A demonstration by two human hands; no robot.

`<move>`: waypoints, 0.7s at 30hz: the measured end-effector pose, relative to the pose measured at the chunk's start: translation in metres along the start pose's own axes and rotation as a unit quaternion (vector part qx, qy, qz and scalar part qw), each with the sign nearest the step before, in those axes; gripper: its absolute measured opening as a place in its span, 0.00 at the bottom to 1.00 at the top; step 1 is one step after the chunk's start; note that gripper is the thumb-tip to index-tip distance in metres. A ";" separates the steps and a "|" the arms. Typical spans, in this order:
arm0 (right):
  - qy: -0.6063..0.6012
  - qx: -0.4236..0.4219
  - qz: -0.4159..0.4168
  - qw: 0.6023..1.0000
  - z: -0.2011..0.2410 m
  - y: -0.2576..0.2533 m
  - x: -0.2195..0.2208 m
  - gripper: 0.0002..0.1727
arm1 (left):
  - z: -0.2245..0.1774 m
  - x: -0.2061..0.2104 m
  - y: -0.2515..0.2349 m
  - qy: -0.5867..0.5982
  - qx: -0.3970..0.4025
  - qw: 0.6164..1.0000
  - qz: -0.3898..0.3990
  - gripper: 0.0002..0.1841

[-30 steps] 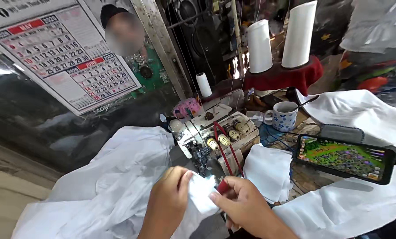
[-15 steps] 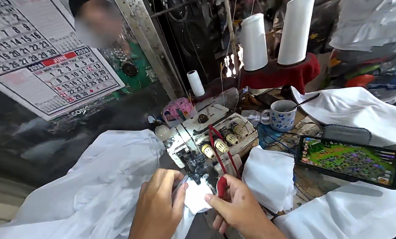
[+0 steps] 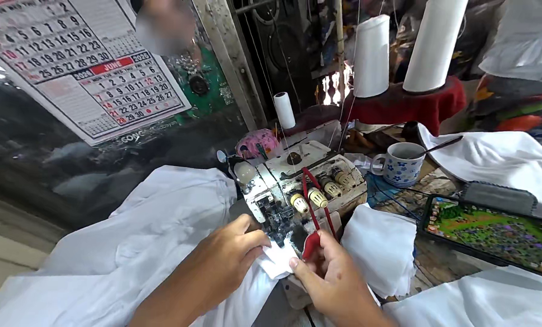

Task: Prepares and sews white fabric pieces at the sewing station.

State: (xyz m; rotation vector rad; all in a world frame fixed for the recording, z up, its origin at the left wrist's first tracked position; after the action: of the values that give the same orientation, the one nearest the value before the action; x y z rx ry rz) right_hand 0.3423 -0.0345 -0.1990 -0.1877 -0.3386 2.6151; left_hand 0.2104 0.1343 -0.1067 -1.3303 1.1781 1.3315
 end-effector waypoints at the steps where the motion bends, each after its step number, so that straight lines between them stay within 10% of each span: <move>1: 0.028 -0.019 0.000 0.999 0.010 -0.001 -0.002 0.18 | 0.000 -0.002 0.001 -0.002 0.002 1.000 -0.006 0.13; 9: 0.097 0.036 0.196 0.975 0.052 -0.027 0.001 0.15 | -0.010 -0.010 0.007 0.056 0.033 0.998 -0.027 0.16; 21: 0.106 0.060 0.224 0.967 0.045 -0.029 -0.008 0.14 | 0.006 -0.005 0.028 0.267 -0.056 0.943 -0.188 0.08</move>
State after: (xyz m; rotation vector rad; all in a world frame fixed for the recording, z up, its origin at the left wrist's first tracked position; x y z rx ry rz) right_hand 0.3536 -0.0224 -0.1471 -0.5548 -0.0648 3.0091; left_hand 0.1822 0.1361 -0.1006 -1.9670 1.1237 0.7889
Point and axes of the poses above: each hand's wrist, its own y-axis away from the middle knuckle, its own x-axis out of the palm, z = x × y, the point moved 3 cm from there along -y, towards the middle knuckle, and after that the axes turned 12 degrees about z, right-handed, at the moved point
